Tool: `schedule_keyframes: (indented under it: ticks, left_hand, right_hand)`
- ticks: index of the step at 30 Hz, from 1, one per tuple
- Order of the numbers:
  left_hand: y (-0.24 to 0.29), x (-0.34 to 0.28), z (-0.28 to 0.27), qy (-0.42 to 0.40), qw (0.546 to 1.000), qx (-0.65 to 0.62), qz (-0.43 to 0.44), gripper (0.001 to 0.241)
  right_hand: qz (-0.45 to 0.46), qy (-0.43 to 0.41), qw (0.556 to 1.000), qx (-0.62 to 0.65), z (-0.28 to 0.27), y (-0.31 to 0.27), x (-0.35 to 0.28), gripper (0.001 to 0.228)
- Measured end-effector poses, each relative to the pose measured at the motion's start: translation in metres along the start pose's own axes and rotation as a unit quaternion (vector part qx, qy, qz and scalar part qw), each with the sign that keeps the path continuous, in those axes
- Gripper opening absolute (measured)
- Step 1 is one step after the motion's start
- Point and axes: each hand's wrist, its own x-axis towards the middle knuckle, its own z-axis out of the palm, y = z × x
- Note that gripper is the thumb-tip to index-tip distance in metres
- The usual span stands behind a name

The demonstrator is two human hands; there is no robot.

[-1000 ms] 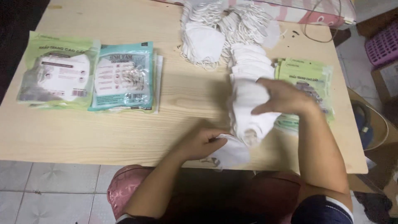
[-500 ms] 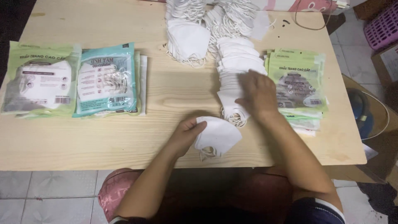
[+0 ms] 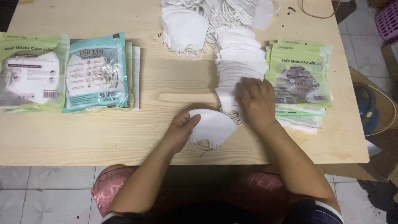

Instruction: Packaging face masks into plastic bags at a manual workstation.

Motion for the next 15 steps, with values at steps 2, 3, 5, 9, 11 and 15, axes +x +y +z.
schedule_keyframes:
  ticks: [2,3,5,9,11,15]
  left_hand:
    - [0.013,-0.007,0.006,0.011,1.000,0.015,0.003,0.028]
    - [0.019,-0.011,0.008,0.022,0.999,0.030,0.006,0.028]
    - [0.022,-0.012,0.009,0.025,0.999,0.034,0.009,0.028]
    - [0.006,-0.002,0.000,0.029,0.999,0.029,0.002,0.027]
    - [-0.004,0.005,-0.005,0.026,0.999,0.033,0.001,0.028]
    - [0.006,-0.002,-0.001,0.039,0.999,0.015,-0.002,0.032]
  right_hand:
    - [-0.019,0.032,0.999,-0.008,-0.005,-0.005,0.004,0.040]
    - [-0.038,0.064,0.997,-0.016,-0.008,-0.007,0.007,0.034]
    - [-0.044,0.074,0.996,0.000,-0.005,-0.008,0.009,0.024]
    - [-0.016,0.073,0.993,0.096,0.014,0.007,-0.010,0.010]
    - [0.050,0.046,0.983,0.172,-0.018,0.008,-0.005,0.008]
    - [0.209,0.013,0.847,0.488,-0.072,0.010,0.005,0.012]
